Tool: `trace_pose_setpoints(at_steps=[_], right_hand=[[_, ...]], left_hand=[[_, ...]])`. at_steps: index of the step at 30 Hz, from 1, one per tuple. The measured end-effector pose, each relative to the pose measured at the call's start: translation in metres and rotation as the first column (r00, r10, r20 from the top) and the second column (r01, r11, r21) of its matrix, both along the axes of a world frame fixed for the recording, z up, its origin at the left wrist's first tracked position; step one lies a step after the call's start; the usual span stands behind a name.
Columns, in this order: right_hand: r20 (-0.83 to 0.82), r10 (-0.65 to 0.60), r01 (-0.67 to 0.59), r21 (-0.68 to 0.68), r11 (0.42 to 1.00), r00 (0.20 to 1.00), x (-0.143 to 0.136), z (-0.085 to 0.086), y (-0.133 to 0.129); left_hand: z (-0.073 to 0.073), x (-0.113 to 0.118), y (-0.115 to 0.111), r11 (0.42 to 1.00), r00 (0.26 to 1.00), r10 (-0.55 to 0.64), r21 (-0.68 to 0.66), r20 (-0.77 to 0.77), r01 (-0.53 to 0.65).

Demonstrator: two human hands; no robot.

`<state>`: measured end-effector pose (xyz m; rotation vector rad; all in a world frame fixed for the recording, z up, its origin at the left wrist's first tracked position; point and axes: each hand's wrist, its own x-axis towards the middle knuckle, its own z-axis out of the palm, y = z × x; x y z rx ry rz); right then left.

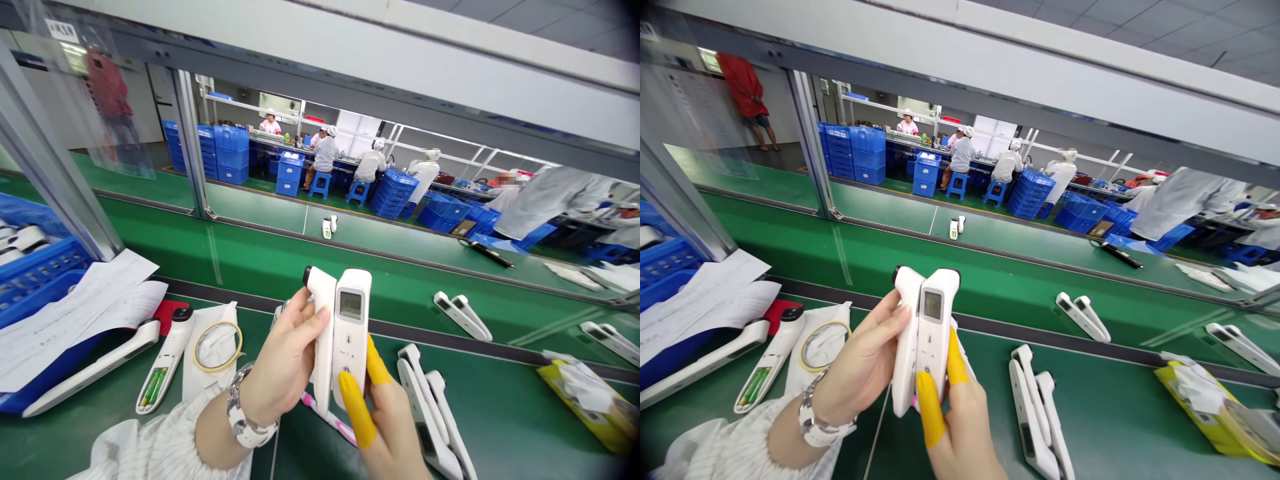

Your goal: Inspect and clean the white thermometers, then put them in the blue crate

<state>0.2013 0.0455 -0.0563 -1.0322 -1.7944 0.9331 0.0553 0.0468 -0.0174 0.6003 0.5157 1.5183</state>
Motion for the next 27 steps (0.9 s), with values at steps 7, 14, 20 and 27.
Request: trace_pose_setpoints(at_steps=[7,14,20,27], right_hand=[[0.012,0.114,-0.113,-0.078,0.991,0.993,0.0,-0.006,-0.008],[0.075,0.026,-0.017,-0.122,0.992,0.997,0.01,-0.017,-0.003],[0.031,0.137,-0.135,-0.077,0.988,0.99,0.01,-0.012,0.006],[-0.271,0.186,-0.24,-0.184,0.953,0.945,0.007,-0.017,0.007]], left_hand=[[-0.002,0.002,0.0,0.997,0.996,0.083,-0.007,-0.024,-0.083],[-0.001,0.001,-0.002,1.0,1.0,0.018,-0.011,-0.007,-0.018],[0.001,0.0,-0.001,0.999,0.999,-0.032,0.005,-0.019,0.032],[-0.002,-0.004,0.003,0.998,0.999,-0.033,0.043,-0.042,0.035]])
